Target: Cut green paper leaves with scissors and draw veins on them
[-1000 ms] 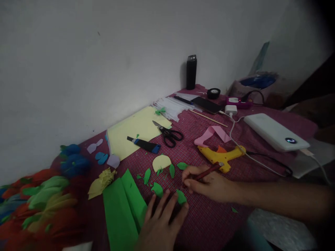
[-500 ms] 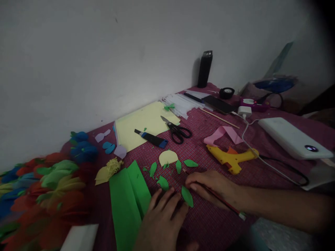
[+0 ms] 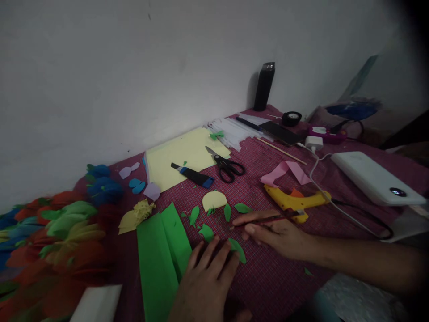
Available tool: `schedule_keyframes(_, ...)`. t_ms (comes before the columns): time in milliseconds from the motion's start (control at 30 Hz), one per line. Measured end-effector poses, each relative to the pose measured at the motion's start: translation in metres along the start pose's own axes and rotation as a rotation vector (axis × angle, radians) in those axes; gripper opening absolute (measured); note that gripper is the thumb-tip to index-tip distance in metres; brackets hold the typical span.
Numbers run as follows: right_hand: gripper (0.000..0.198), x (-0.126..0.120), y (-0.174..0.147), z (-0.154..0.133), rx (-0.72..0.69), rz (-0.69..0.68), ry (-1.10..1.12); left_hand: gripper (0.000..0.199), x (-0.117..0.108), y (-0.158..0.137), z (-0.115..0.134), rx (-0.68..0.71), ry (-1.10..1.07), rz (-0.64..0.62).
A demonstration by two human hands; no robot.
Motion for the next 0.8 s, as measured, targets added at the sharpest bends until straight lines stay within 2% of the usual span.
schedule_keyframes(200, 0.017, 0.0012, 0.0056, -0.0076, -0.119, 0.016, -0.109, 0.071, 0.0015, 0.0011, -0.0002, -0.052, -0.061, -0.064)
schedule_keyframes(433, 0.006, 0.0044, 0.0084, -0.0056, -0.09, -0.014, -0.171, 0.07, 0.0009, 0.0031, 0.0002, -0.098, -0.121, -0.137)
schedule_keyframes(800, 0.008, 0.0055, 0.0089, -0.0075, -0.077, -0.054, -0.181, 0.068, 0.0028, -0.0005, 0.0016, -0.025, -0.034, -0.057)
Point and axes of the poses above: each hand's wrist, its own y-axis towards the middle knuckle, its own x-axis out of the palm, z = x × y, the point moved 4 cm from there along y, towards the middle knuckle, and after that the axes turned 7 degrees about -y, right-handed, at the moved point
